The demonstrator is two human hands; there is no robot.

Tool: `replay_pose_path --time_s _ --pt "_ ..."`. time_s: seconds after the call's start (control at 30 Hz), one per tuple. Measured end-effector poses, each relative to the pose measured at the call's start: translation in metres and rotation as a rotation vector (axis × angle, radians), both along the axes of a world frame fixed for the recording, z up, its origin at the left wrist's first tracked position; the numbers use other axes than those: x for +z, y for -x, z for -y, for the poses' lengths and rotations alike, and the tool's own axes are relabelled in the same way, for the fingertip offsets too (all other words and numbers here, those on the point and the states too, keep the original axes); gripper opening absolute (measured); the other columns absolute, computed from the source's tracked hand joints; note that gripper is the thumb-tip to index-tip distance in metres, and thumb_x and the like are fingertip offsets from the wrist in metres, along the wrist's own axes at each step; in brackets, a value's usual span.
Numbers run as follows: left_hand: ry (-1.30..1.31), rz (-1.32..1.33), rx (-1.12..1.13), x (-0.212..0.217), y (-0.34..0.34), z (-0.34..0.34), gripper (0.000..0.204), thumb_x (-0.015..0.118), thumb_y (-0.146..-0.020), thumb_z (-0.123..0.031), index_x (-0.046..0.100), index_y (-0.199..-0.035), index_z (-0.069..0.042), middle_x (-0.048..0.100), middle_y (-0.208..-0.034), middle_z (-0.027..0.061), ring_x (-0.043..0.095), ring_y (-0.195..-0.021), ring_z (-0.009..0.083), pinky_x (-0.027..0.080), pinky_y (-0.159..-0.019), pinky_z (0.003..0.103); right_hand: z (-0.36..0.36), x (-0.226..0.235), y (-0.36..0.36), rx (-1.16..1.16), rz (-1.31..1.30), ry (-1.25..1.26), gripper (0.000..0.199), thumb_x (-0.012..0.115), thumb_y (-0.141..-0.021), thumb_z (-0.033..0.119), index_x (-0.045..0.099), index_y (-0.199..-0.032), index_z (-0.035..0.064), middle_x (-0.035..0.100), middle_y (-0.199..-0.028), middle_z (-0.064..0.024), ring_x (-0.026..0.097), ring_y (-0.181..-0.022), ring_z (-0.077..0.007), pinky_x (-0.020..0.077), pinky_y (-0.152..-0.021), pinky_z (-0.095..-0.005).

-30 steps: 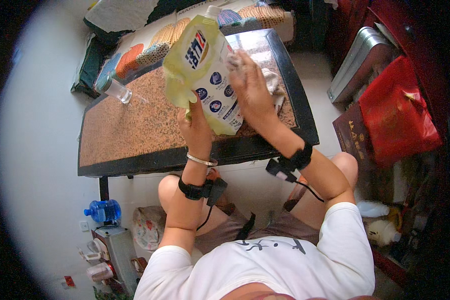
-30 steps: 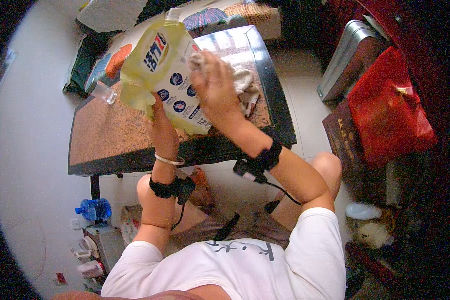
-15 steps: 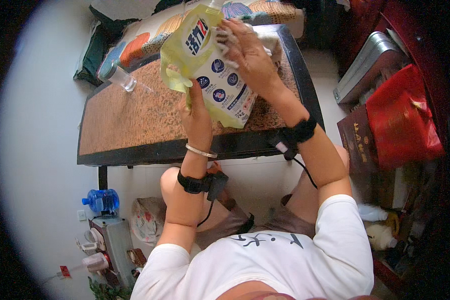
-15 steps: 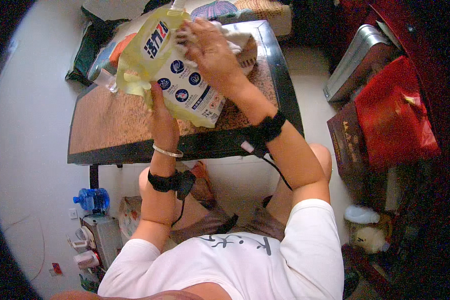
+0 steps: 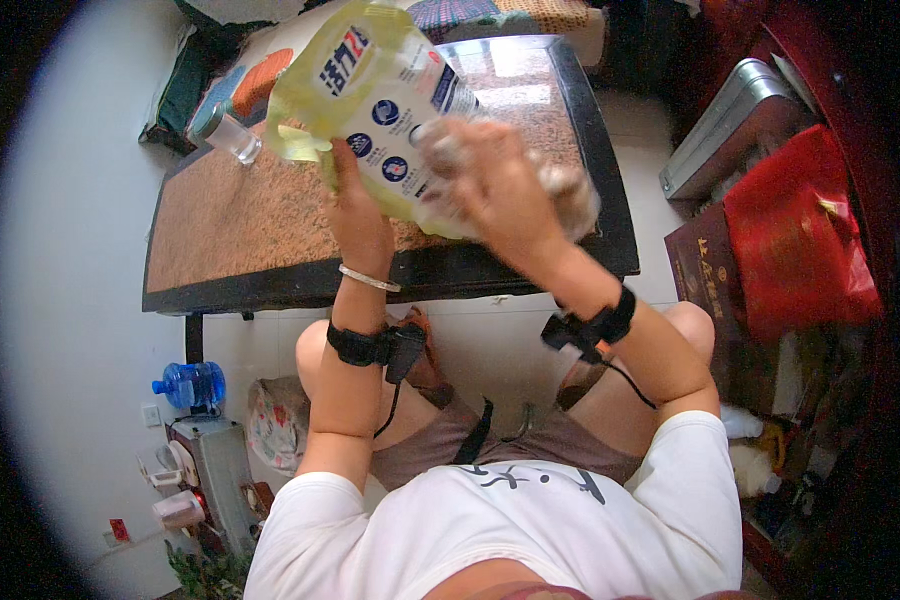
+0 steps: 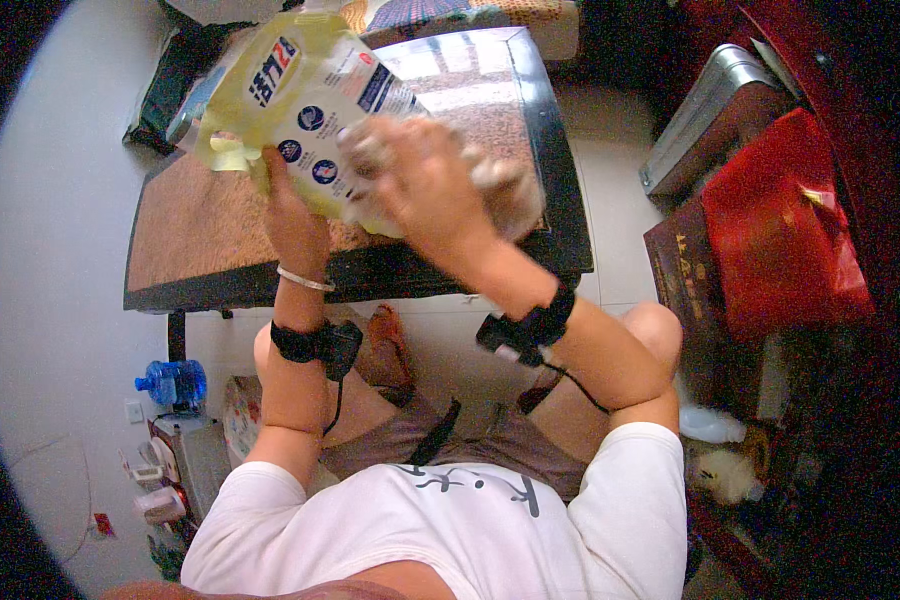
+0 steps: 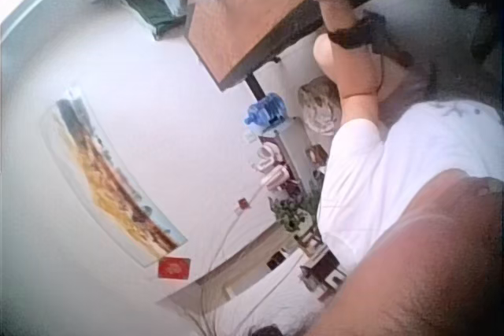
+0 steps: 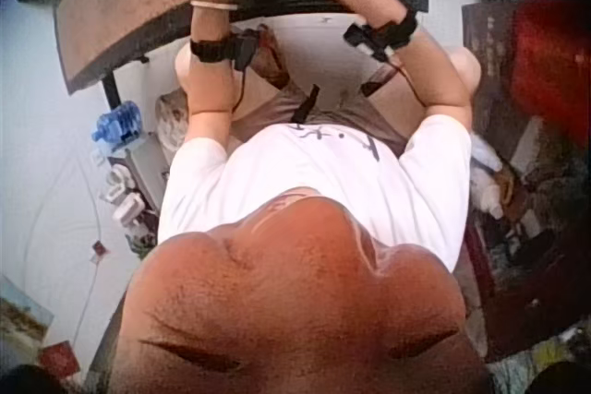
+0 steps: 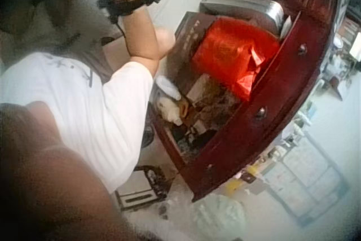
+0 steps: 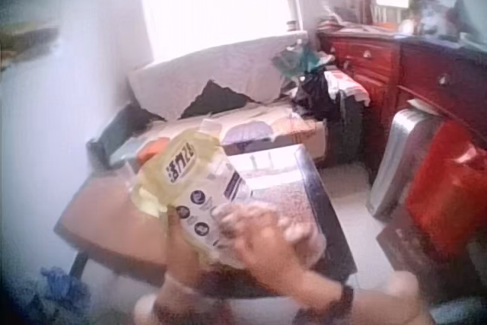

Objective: The recorder uses a cloth to wipe down a table and then cleans a detergent bottle.

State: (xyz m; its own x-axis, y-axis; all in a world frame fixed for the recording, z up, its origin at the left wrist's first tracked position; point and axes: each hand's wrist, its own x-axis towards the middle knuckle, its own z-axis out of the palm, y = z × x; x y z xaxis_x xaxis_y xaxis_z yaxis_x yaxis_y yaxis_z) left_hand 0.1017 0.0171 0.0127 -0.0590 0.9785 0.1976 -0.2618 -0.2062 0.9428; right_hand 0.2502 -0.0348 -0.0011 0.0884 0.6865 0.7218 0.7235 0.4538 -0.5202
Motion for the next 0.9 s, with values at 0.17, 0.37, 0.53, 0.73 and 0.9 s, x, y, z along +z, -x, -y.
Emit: replay_pose_path --time_s 0.17,0.37,0.53,0.73,0.9 --pt "0.037 0.165 -0.153 0.003 0.008 -0.016 0.045 0.038 -0.094 -0.043 0.048 -0.114 -0.004 0.060 -0.099 0.0083 0.059 -0.085 0.0171 0.049 -0.069 0.028 0.010 0.013 0.036 0.163 -0.018 -0.058 0.054 0.063 -0.067 0.003 0.050 -0.118 0.0142 0.044 -0.119 -0.0143 0.047 -0.104 -0.0335 0.0412 -0.090 -0.0413" --pt "-0.195 -0.320 0.105 0.000 0.006 -0.006 0.041 0.045 -0.094 -0.036 0.050 -0.114 -0.001 0.059 -0.099 0.0059 0.056 -0.085 0.0113 0.046 -0.072 0.024 -0.028 0.019 0.014 0.120 -0.010 -0.188 0.047 0.053 -0.078 0.002 0.047 -0.122 0.0152 0.042 -0.128 -0.0159 0.046 -0.112 -0.0352 0.0409 -0.095 -0.0388" --pt "0.092 0.043 -0.021 0.003 0.003 -0.009 0.041 0.048 -0.093 -0.034 0.049 -0.117 -0.001 0.058 -0.102 0.0047 0.057 -0.086 0.0120 0.047 -0.074 0.025 -0.065 0.023 -0.013 0.050 0.102 -0.258 0.045 0.046 -0.081 -0.001 0.046 -0.124 0.0108 0.048 -0.122 -0.0186 0.046 -0.114 -0.0347 0.0376 -0.097 -0.0407" --pt "0.014 0.185 -0.092 -0.002 0.006 -0.013 0.043 0.048 -0.092 -0.037 0.047 -0.119 -0.004 0.059 -0.107 0.0063 0.059 -0.091 0.0166 0.048 -0.076 0.028 -0.078 0.007 -0.018 0.124 -0.210 -0.034 0.047 0.047 -0.077 -0.001 0.043 -0.123 0.0048 0.047 -0.122 -0.0203 0.044 -0.115 -0.0375 0.0349 -0.098 -0.0415" --pt "0.000 0.038 -0.033 0.000 0.016 -0.009 0.043 0.045 -0.093 -0.039 0.050 -0.115 -0.003 0.060 -0.103 0.0076 0.059 -0.088 0.0157 0.049 -0.074 0.028 -0.042 0.019 0.009 0.148 0.018 -0.115 0.052 0.052 -0.074 -0.003 0.045 -0.124 0.0082 0.043 -0.128 -0.0199 0.041 -0.118 -0.0390 0.0353 -0.099 -0.0424"
